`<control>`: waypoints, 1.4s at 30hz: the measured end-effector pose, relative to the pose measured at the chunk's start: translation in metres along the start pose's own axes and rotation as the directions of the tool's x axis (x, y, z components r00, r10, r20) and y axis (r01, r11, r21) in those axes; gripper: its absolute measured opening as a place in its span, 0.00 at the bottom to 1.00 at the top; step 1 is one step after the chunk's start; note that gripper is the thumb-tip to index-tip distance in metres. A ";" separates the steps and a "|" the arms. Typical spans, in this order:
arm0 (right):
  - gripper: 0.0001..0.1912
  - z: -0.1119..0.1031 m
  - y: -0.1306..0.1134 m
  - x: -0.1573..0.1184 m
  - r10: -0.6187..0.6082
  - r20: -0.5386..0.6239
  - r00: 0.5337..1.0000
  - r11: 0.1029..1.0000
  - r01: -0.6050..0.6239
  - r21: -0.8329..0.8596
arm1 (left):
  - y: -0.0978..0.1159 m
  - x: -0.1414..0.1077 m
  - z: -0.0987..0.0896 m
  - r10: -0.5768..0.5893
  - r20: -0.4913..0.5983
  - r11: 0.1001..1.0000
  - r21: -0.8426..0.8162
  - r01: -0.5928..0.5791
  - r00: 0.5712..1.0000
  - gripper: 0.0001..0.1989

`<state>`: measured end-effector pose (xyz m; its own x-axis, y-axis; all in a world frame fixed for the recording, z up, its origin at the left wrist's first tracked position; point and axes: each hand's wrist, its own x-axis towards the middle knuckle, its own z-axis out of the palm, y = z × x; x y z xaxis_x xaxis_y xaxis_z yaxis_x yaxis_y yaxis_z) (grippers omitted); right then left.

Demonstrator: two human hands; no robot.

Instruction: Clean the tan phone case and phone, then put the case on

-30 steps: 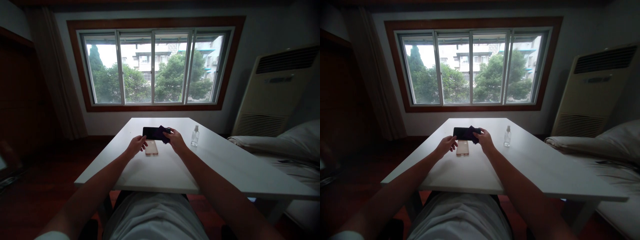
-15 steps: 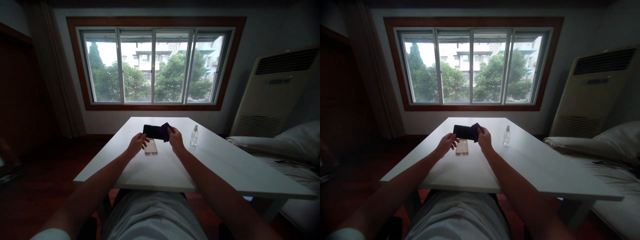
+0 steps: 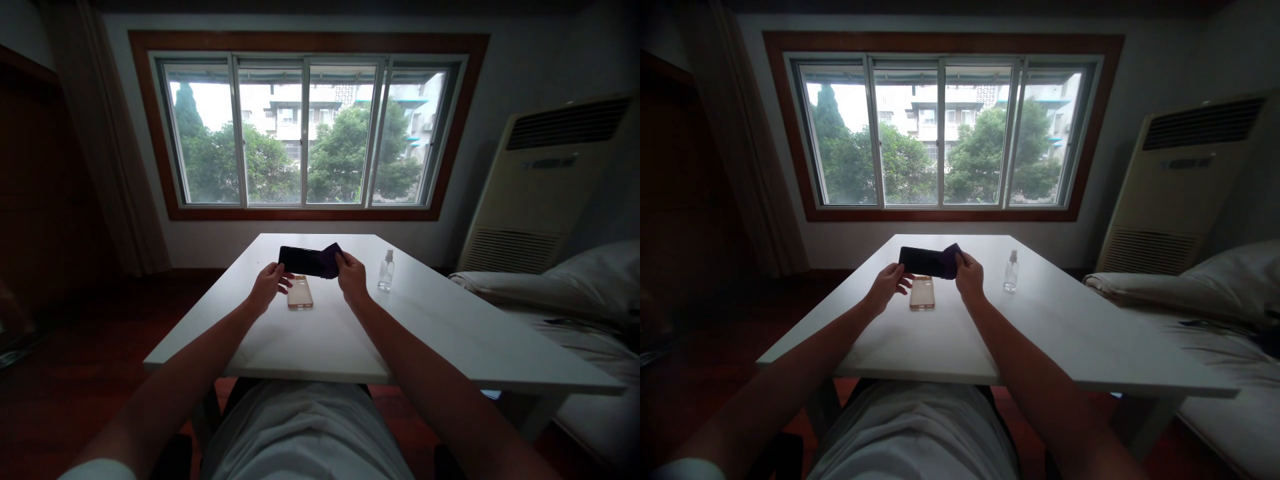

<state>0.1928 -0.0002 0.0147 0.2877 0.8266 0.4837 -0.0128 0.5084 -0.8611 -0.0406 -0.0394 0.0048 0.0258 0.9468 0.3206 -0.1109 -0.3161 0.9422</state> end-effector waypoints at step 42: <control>0.21 -0.004 -0.011 -0.019 0.448 0.786 0.426 0.865 -0.426 -0.263 | -0.013 0.002 0.000 0.060 -0.031 0.989 0.139 -0.055 0.998 0.21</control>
<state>0.1908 -0.0228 0.0143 -0.6361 0.7695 -0.0569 0.1178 0.0240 -0.9927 -0.0390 -0.0334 -0.0071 -0.0116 0.9275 0.3735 0.0272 -0.3731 0.9274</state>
